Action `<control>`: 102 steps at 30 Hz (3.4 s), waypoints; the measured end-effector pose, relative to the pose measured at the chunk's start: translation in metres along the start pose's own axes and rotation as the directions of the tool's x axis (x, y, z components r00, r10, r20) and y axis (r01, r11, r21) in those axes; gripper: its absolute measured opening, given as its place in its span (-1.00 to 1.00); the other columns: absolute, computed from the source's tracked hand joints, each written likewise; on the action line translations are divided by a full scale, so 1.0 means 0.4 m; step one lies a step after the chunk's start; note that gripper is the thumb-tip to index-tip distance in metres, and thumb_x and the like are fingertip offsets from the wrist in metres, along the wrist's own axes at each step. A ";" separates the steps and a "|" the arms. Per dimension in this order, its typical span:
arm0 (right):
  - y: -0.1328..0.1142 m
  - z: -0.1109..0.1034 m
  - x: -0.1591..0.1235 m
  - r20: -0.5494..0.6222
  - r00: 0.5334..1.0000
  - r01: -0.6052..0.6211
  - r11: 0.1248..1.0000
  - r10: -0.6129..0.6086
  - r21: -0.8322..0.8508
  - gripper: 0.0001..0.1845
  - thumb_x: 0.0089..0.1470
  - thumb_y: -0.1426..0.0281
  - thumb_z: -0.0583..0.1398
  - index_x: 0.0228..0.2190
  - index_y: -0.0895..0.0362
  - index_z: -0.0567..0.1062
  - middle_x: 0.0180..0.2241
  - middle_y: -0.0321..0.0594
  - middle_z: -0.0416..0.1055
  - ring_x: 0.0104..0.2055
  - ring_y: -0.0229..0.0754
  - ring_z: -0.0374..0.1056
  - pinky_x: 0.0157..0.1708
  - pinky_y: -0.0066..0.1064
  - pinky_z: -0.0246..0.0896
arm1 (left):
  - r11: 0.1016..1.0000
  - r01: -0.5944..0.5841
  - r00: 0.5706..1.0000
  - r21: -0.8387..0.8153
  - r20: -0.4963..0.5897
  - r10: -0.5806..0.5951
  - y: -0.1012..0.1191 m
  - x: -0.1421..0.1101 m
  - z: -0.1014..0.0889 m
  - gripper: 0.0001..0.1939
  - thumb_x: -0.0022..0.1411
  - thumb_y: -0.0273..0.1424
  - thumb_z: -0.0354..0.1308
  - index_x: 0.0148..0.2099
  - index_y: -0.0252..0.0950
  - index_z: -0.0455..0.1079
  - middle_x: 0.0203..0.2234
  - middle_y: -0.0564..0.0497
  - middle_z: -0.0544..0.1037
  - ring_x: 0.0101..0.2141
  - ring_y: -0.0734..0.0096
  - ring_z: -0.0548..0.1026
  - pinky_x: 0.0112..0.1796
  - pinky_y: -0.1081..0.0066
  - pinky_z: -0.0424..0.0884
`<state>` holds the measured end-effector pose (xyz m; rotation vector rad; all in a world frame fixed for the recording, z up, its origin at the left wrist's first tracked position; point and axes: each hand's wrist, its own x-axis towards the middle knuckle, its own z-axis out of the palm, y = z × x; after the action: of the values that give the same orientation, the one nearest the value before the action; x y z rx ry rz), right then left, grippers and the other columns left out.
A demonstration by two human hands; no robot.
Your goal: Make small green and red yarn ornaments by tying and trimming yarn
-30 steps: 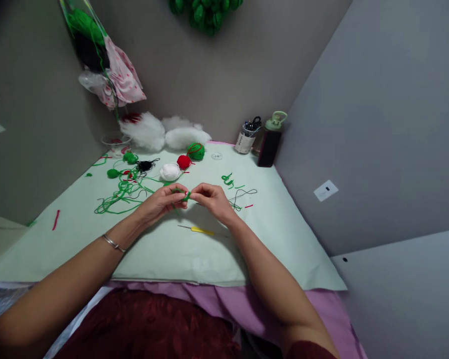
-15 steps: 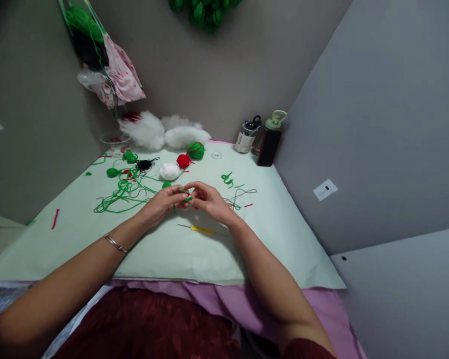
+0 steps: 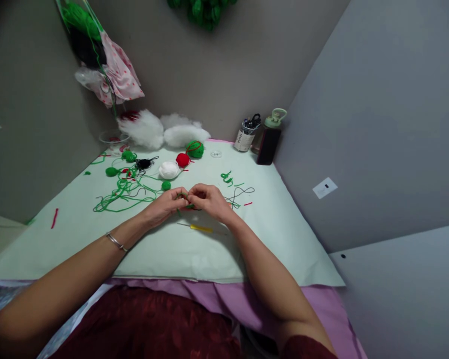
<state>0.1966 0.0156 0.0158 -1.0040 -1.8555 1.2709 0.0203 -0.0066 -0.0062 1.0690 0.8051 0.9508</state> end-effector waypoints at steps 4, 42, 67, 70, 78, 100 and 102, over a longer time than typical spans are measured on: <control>-0.006 -0.021 0.019 -0.285 0.958 0.109 0.961 -0.033 0.253 -0.85 -0.03 0.32 0.30 -0.46 0.14 0.48 -0.51 -0.37 0.36 -0.49 -0.36 0.21 -0.44 -0.49 0.16 | 0.998 0.012 0.999 0.062 0.031 -0.014 0.002 0.001 -0.004 -0.82 0.07 -0.43 0.26 -0.32 -0.32 0.30 -0.47 -0.02 0.58 -0.52 0.51 0.47 -0.42 0.47 0.34; 0.027 -0.161 0.011 -0.190 0.966 -0.065 0.881 0.173 0.469 -0.66 -0.19 0.28 0.44 -0.37 0.16 0.52 -0.61 -0.50 0.05 -0.61 -0.44 -0.21 -0.64 -0.51 -0.34 | 0.997 0.062 0.998 -0.045 -0.002 -0.062 0.018 0.000 -0.035 -0.74 0.11 -0.36 0.34 -0.30 -0.32 0.31 -0.58 0.10 0.41 -0.56 0.57 0.42 -0.59 0.59 0.25; 0.039 -0.236 0.011 -0.234 0.932 -0.063 0.759 0.277 0.648 -0.63 -0.09 0.29 0.44 -0.43 0.13 0.36 -0.65 -0.56 -0.05 -0.68 -0.48 -0.23 -0.74 -0.65 -0.31 | 0.995 0.105 0.993 0.000 0.048 -0.105 0.037 -0.010 -0.027 -0.68 0.05 -0.29 0.40 -0.30 -0.34 0.35 -0.53 0.06 0.47 -0.57 0.57 0.41 -0.56 0.55 0.30; 0.060 -0.267 0.017 -0.329 0.882 -0.026 0.733 0.336 0.680 -0.67 -0.01 0.32 0.40 -0.43 0.12 0.33 -0.67 -0.57 -0.04 -0.70 -0.49 -0.21 -0.76 -0.68 -0.27 | 0.994 0.111 0.993 -0.005 0.048 -0.110 0.038 -0.012 -0.028 -0.69 0.05 -0.30 0.40 -0.31 -0.34 0.35 -0.50 0.07 0.45 -0.51 0.54 0.45 -0.55 0.55 0.31; 0.103 -0.298 0.026 -0.533 0.753 0.062 0.765 0.386 0.641 -0.67 0.02 0.31 0.38 -0.45 0.13 0.31 -0.69 -0.57 0.02 -0.73 -0.52 -0.16 -0.78 -0.69 -0.22 | 0.996 0.092 0.992 -0.024 0.084 -0.089 0.037 -0.012 -0.040 -0.72 0.09 -0.29 0.37 -0.27 -0.32 0.37 -0.43 0.07 0.43 -0.38 0.47 0.50 -0.42 0.52 0.37; 0.099 -0.194 0.017 -0.449 0.861 -0.007 0.878 -0.238 -0.478 -0.79 0.04 0.39 0.27 -0.22 0.03 0.59 -0.26 -0.25 0.50 -0.46 -0.28 0.22 -0.33 -0.38 0.15 | 0.986 0.047 0.999 -0.157 -0.007 -0.049 0.032 -0.002 -0.047 -0.76 0.11 -0.42 0.32 -0.17 -0.31 0.38 -0.46 0.10 0.43 -0.46 0.55 0.48 -0.48 0.59 0.40; 0.082 -0.174 0.009 -0.244 0.956 -0.007 0.820 -0.162 -0.572 -0.85 0.12 0.37 0.23 -0.26 0.03 0.60 -0.30 -0.24 0.54 -0.39 -0.22 0.30 -0.29 -0.36 0.13 | 0.981 0.023 0.999 -0.191 -0.037 -0.030 0.031 0.001 -0.053 -0.68 0.15 -0.45 0.28 -0.02 -0.29 0.41 -0.43 0.08 0.46 -0.45 0.56 0.49 -0.48 0.60 0.42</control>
<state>0.2613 0.0566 0.0063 -1.3170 -2.0573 0.4726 -0.0013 0.0032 -0.0004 0.8739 0.7434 1.0083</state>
